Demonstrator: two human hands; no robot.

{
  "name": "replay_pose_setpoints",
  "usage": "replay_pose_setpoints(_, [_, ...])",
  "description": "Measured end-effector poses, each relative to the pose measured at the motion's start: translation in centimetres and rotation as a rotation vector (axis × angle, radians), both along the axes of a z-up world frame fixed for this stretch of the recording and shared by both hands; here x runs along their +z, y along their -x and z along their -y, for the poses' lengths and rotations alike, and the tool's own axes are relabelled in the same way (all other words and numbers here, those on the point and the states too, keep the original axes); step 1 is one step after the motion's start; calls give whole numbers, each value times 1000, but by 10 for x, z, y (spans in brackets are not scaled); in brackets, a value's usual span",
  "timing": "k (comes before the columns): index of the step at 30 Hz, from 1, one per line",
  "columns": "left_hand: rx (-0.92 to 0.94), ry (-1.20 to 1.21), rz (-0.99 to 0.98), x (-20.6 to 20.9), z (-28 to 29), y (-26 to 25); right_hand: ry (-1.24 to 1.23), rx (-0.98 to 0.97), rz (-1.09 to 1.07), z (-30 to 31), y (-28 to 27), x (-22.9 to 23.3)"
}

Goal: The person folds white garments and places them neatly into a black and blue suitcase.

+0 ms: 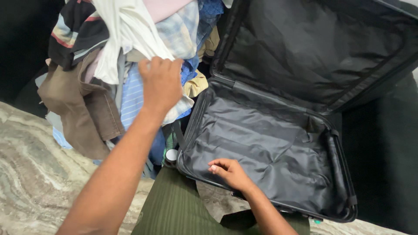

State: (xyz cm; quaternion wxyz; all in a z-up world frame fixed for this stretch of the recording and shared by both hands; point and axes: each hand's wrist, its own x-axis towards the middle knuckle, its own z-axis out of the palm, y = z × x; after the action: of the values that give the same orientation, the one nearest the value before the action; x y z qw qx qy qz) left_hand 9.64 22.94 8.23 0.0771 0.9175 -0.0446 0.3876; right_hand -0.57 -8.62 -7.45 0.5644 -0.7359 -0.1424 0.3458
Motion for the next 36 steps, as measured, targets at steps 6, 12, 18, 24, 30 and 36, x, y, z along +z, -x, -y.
replay_pose_setpoints(6, [-181,131,-47,16,58,13,-68,-67,-19,10,1,-27])
replay_pose_setpoints(12, [-351,145,-78,17,117,35,-169,-195,-113,16,-5,-45])
replay_pose_setpoints(18, [-478,197,-104,9,169,54,-219,-255,-7,22,-10,-70])
replay_pose_setpoints(24, [-587,336,-330,-6,214,78,-289,-382,248,16,-11,-73])
replay_pose_setpoints(30, [-822,482,-439,-18,257,112,-76,-241,544,18,-10,-28])
replay_pose_setpoints(36, [-771,520,-612,-14,266,106,107,-511,87,14,2,16])
